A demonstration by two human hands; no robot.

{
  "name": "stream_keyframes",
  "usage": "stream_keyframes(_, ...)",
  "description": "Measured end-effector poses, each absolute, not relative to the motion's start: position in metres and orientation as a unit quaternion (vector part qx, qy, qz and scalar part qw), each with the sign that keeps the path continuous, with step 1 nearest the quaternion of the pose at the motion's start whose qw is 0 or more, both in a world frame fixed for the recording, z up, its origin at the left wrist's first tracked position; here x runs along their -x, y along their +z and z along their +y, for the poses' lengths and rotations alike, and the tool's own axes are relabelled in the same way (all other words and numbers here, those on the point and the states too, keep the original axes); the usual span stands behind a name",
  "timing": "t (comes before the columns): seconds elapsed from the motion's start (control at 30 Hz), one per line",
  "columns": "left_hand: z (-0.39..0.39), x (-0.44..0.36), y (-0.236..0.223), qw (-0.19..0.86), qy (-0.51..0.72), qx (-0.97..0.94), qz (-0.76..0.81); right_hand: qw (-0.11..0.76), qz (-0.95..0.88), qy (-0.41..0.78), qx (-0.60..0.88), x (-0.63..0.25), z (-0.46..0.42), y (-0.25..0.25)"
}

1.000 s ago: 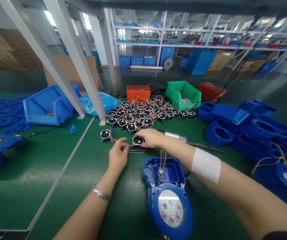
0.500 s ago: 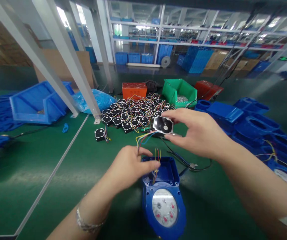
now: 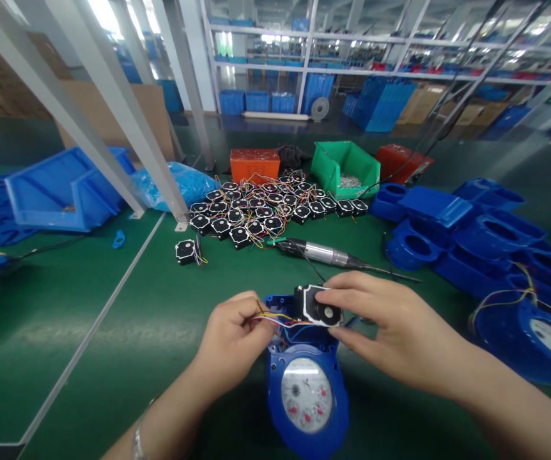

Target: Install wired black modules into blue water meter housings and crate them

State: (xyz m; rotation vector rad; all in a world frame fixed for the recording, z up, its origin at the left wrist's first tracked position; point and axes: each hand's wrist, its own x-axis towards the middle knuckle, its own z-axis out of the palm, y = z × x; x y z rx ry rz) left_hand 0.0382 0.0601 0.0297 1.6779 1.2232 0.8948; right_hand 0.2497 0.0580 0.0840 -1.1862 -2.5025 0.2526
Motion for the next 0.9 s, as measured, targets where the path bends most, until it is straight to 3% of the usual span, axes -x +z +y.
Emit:
stream_keyframes(0.3, 0.059, -0.035, 0.012, 0.451, 0.483, -0.618, 0.424, 0.137, -0.887, 0.117, 0.424, -0.244, 0.056, 0.076)
stream_keyframes(0.9, 0.059, -0.024, 0.005, 0.482, 0.425, -0.648, 0.408, 0.074, -0.890, 0.107, 0.436, -0.238, 0.059, 0.078)
